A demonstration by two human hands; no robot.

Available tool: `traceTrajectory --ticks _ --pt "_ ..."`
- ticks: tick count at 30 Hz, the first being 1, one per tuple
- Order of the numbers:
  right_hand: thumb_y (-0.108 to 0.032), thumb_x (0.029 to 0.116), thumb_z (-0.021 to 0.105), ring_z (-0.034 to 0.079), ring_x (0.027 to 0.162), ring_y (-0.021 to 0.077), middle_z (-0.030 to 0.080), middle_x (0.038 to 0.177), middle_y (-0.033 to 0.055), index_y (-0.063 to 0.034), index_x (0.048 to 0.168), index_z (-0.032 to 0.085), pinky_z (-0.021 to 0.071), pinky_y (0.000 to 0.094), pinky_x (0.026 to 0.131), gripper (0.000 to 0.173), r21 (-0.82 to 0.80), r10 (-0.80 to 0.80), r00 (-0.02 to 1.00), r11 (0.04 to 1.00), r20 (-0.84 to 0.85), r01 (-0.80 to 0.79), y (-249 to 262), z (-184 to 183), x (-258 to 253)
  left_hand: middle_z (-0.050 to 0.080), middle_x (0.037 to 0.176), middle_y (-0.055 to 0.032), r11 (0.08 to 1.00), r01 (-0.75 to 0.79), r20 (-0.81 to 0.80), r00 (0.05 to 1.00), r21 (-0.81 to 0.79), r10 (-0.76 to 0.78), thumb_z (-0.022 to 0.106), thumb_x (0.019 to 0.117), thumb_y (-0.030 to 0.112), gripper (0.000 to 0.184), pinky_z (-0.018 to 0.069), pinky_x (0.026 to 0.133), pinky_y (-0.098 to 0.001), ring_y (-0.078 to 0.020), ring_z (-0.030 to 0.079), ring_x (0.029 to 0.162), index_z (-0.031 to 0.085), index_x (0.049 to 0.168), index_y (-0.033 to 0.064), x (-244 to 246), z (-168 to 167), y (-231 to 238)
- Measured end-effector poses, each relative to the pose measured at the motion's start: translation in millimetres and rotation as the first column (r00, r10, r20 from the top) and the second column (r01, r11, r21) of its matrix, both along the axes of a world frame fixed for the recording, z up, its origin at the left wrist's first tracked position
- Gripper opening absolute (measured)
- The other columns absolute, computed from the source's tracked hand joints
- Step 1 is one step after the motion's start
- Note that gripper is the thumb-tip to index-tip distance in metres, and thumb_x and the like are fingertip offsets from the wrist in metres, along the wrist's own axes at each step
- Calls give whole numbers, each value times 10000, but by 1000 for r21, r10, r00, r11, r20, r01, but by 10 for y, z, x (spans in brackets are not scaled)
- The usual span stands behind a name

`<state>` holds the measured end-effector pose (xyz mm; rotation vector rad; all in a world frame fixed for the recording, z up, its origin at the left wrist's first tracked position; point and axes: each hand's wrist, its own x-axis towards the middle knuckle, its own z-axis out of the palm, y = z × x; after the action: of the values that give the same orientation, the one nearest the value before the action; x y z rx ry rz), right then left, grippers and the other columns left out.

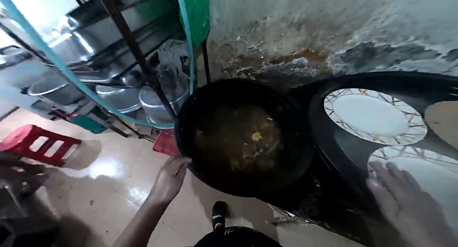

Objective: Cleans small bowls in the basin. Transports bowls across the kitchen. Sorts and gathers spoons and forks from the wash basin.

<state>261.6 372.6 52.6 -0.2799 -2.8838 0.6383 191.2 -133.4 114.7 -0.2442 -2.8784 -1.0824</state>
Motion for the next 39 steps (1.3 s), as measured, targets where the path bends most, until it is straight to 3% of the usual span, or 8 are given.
traceTrajectory --ticks 4,9,14,18,26,30,35,39 --pt "-491 1092 295 278 1490 535 341 1604 296 -45 1534 466 202 736 1164 651 41 -120 990 992 80 117 -118 50 -36 606 1377 -157 865 321 294 931 -386 -214 525 1058 131 285 503 1053 -516 -321 604 1263 684 1290 90 -1369 -178 314" --pt "-529 1079 284 363 1461 503 394 1590 256 -59 1505 513 240 741 1152 675 72 -148 979 988 137 139 -1 -53 -36 507 1481 -209 703 439 559 826 -559 -71 579 1034 188 372 508 999 -626 -430 548 1304 592 1383 59 -2255 -912 499" --pt "-530 1072 293 444 1409 497 458 1542 263 -44 1476 540 319 698 1139 678 63 -134 984 990 119 128 57 -133 -7 437 1542 -253 694 433 641 766 -575 54 504 1085 258 509 390 1144 -579 -422 440 1421 445 1482 -54 -2319 -1103 618" --pt "-493 1079 303 409 1440 480 428 1557 278 -11 1472 531 315 637 1176 662 -41 -123 985 991 124 129 103 -113 0 555 1418 -262 778 439 686 728 -448 -16 573 1056 206 398 420 1109 -581 -423 528 1334 577 1358 -54 -2503 -1176 638" --pt "-351 1070 423 580 1298 357 618 1351 266 74 1301 628 457 515 1093 526 -122 212 935 959 -283 -254 -659 371 -806 635 1268 -198 835 482 231 873 -266 -430 571 1006 7 222 479 1071 -481 -318 606 1222 711 1179 18 -2445 209 1147" --pt "-302 991 630 592 1301 284 555 1478 153 -117 1611 314 493 515 1069 721 -571 275 956 803 103 -170 -1403 382 -1652 679 1147 -148 784 618 67 786 -58 -615 609 969 -31 182 526 997 -406 -245 643 1117 749 1071 24 -2005 517 1633" --pt "-179 1073 533 707 962 187 732 1134 102 -90 1387 595 567 409 848 333 -730 269 911 682 314 50 -1815 134 -2046 642 1176 -134 865 437 317 807 246 -498 617 998 29 248 538 899 -339 -175 631 1024 640 1244 3 -2019 233 1564" --pt "-176 1110 440 693 1097 272 682 1276 147 -93 1417 569 544 480 958 343 -751 157 927 638 339 167 -1704 -143 -2060 613 1339 -214 948 271 541 829 -167 -141 606 1044 266 373 488 1049 -553 -346 617 1226 621 1320 15 -2292 -528 1080"
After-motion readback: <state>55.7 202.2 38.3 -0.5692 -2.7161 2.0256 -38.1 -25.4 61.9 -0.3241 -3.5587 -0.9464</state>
